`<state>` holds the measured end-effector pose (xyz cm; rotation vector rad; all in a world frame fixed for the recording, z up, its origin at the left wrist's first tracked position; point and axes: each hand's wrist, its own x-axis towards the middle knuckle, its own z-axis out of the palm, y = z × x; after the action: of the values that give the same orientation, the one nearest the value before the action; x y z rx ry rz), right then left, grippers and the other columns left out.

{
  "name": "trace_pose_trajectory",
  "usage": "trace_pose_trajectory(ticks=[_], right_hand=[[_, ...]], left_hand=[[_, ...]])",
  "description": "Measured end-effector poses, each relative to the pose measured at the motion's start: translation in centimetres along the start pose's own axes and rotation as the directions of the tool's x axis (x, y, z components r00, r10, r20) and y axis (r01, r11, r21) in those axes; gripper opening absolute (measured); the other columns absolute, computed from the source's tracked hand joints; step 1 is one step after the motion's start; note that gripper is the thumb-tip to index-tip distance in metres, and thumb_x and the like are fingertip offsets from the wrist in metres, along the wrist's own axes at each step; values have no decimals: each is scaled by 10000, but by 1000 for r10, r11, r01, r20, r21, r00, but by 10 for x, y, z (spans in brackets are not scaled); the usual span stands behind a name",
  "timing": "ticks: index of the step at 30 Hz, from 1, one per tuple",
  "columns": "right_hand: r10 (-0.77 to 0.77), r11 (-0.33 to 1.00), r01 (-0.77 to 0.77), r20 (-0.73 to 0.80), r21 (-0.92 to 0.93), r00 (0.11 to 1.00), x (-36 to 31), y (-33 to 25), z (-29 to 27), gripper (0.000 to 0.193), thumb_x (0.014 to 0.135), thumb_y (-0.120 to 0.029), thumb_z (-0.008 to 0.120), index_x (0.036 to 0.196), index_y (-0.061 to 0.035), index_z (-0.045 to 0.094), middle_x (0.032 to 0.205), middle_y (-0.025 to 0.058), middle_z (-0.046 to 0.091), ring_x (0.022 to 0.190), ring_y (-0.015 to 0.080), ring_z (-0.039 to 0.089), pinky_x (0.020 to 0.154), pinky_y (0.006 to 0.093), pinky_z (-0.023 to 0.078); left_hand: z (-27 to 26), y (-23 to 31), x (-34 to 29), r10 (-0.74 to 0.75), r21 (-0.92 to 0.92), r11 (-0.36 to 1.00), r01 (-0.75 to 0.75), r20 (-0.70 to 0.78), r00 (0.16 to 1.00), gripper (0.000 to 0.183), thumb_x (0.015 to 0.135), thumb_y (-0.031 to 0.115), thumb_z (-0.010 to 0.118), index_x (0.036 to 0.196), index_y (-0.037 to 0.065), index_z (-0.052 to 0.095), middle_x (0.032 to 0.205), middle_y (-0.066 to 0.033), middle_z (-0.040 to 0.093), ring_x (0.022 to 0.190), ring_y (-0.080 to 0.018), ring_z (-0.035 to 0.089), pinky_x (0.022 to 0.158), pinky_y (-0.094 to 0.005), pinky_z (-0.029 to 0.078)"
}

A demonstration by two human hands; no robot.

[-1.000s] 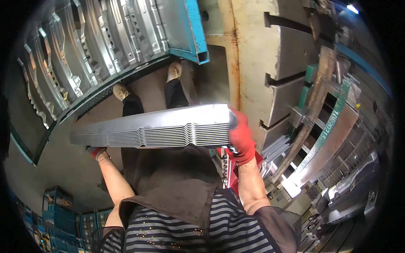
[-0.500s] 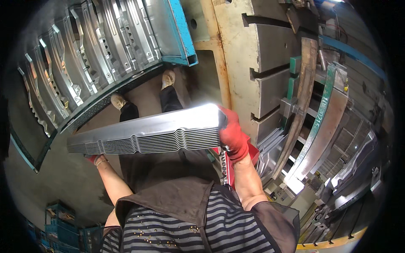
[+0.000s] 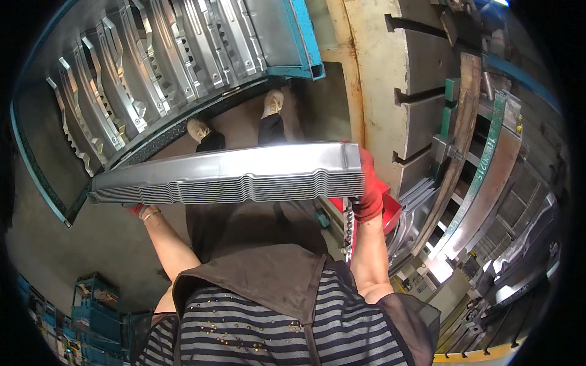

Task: The person operates an industrial press to shape sheet metal parts, then sorts the finished parts into a storage bin. The parts are handled with metal tongs and cleaned with an air nozzle.

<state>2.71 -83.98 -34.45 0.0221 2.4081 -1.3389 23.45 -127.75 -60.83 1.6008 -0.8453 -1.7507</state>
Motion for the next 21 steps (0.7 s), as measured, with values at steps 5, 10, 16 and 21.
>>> trace_pose_trajectory(ticks=[5, 10, 16, 21], right_hand=[[-162, 984, 166, 65, -62, 985, 1, 35, 0, 377, 680, -114, 711, 1014, 8, 585, 872, 59, 647, 770, 164, 612, 769, 280, 480], [122, 982, -125, 33, 140, 992, -9, 79, -3, 340, 780, -112, 623, 1094, -23, 528, 970, 70, 599, 883, 197, 576, 804, 307, 465], [-122, 981, 115, -31, -154, 992, -11, 175, -24, 247, 816, -80, 535, 1059, -37, 554, 1005, 119, 580, 934, 290, 548, 831, 363, 442], [-53, 983, 41, -64, -178, 997, -21, 235, -65, 284, 797, -73, 542, 1079, -40, 552, 1030, 133, 581, 971, 325, 537, 866, 419, 418]], left_hand=[[27, 31, -27, -12, -74, 997, 14, 23, 1000, 469, 892, 355, 468, 1186, -9, 495, 1129, -113, 573, 1008, -255, 553, 895, -382, 467], [21, 27, -22, 131, -206, 974, -91, 191, 973, 440, 915, 381, 408, 1134, 16, 522, 1090, -121, 570, 949, -239, 566, 798, -339, 511], [41, 26, -52, 312, 27, 946, -324, 204, 928, 350, 917, 311, 436, 1120, 39, 522, 1117, -84, 564, 966, -224, 551, 839, -353, 484], [67, 11, -90, 203, -12, 979, -204, 170, 964, 321, 929, 276, 425, 1129, 41, 514, 1114, -76, 564, 972, -208, 552, 850, -338, 474]])
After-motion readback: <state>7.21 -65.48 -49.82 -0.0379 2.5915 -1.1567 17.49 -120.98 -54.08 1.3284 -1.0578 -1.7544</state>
